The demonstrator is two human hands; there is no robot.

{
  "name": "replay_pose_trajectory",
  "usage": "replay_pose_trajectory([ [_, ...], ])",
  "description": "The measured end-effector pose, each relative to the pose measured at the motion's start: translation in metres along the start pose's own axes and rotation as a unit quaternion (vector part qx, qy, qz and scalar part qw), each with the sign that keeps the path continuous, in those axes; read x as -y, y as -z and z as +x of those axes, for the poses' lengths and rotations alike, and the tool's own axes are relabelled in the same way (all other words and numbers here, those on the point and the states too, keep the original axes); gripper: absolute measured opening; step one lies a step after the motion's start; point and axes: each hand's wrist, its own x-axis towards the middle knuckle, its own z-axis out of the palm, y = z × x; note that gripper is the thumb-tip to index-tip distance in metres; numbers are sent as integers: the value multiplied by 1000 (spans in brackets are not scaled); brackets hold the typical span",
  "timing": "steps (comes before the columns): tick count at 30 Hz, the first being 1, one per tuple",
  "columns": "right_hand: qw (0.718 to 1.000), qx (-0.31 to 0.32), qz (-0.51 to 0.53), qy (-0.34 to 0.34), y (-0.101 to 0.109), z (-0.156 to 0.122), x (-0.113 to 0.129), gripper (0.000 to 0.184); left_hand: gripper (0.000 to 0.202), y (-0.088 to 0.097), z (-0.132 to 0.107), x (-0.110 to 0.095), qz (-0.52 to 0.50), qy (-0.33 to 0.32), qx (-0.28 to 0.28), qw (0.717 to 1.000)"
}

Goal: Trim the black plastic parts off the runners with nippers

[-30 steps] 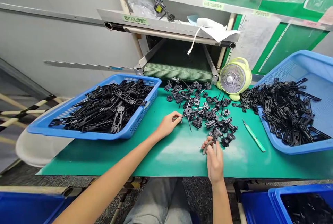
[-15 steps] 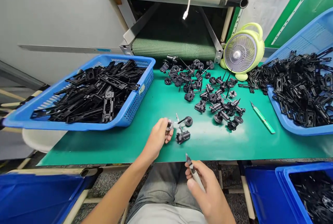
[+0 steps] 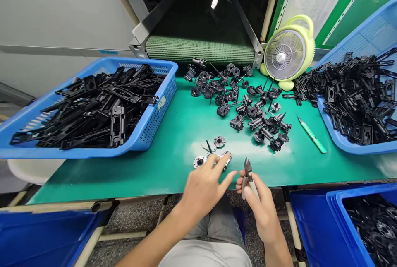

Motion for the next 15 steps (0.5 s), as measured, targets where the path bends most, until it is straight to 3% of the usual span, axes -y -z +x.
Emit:
replay_pose_trajectory([
  [2, 1000, -11, 13, 12, 5, 2, 1, 41, 41, -8, 16, -15, 73, 36, 74, 994],
  [4, 999, -33, 35, 26, 10, 3, 1, 41, 32, -10, 31, -18, 113, 61, 132, 983],
  [8, 996, -53, 70, 29, 14, 3, -1, 40, 20, 3, 38, 3, 120, 32, 161, 979],
  [10, 995, -56, 79, 26, 13, 3, 1, 39, 18, 14, 34, 17, 69, 18, 125, 990],
  [12, 994, -60, 90, 27, 11, 3, 3, 38, 19, 24, 30, 28, -52, 33, 49, 997],
  [13, 993, -62, 96, 29, 9, 3, 5, 37, 22, 28, 30, 32, -137, 62, 5, 989],
  [15, 992, -60, 105, 33, 7, 4, 7, 35, 26, 30, 32, 38, -327, 148, -57, 932],
])
